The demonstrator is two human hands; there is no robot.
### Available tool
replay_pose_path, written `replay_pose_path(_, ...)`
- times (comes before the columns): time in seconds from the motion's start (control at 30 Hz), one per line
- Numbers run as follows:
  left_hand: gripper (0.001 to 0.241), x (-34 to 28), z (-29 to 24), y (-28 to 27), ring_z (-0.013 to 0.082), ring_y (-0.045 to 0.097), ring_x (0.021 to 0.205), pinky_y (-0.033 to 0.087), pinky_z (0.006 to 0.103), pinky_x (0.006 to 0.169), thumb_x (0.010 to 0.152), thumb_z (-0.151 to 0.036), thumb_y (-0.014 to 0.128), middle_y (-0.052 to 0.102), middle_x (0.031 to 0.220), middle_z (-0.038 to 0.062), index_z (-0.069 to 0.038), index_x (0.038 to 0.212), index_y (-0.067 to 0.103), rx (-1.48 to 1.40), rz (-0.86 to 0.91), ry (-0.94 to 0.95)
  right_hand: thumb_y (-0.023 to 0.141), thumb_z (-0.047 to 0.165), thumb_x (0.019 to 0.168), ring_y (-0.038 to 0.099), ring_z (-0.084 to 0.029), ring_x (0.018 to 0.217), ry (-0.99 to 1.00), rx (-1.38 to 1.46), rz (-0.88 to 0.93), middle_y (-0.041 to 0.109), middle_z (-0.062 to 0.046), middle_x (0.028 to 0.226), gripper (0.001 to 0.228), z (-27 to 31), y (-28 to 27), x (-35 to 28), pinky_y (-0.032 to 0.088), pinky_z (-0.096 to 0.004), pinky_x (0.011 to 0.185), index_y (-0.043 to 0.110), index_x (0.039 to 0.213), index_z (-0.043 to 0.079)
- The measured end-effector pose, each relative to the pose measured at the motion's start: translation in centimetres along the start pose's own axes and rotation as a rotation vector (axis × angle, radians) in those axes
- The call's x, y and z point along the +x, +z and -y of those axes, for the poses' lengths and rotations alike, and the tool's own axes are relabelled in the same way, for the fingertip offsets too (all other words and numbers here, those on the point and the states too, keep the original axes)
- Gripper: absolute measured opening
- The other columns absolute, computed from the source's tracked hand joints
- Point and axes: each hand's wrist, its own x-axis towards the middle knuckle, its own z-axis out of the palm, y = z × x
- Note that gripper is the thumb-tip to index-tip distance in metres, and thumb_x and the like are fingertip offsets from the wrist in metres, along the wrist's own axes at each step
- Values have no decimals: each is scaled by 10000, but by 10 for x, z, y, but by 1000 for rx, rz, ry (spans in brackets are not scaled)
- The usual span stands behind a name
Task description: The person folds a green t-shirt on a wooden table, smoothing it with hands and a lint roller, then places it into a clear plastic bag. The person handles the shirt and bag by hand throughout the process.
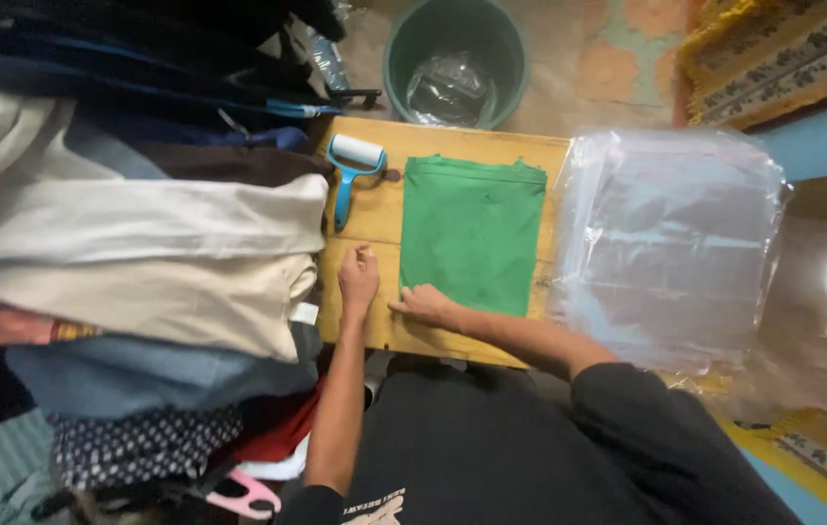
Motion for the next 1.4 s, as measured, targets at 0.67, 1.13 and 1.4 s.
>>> replay_pose_path(0.67, 372, 40, -143, -47, 412, 720, 948, 560, 578, 856, 826, -244, 601, 731, 981, 119, -235, 1181, 712, 299, -27, 378, 687, -25, 774, 727, -242, 954, 487, 1080, -821, 751, -131, 1023, 410, -190, -399, -74, 590, -389, 870, 759, 1169, 56)
replay_pose_path(1.13, 77, 234, -366, -68, 280, 702, 729, 520, 480, 519, 934, -319, 752, 762, 824, -17, -308, 983, 811, 581, -160, 1016, 682, 100, 857, 668, -175, 798, 850, 454, -789, 729, -62, 953, 128, -298, -513, -118, 527, -307, 606, 714, 981, 97)
replay_pose_path(1.4, 344, 224, -341, -47, 173, 666, 689, 573, 301, 518, 834, 35, 740, 781, 869, -2, -232, 1045, 792, 512, -192, 1111, 845, 172, 833, 674, -79, 814, 948, 440, -812, 757, 29, 887, 133, -274, -475, -137, 515, -244, 669, 783, 950, 187)
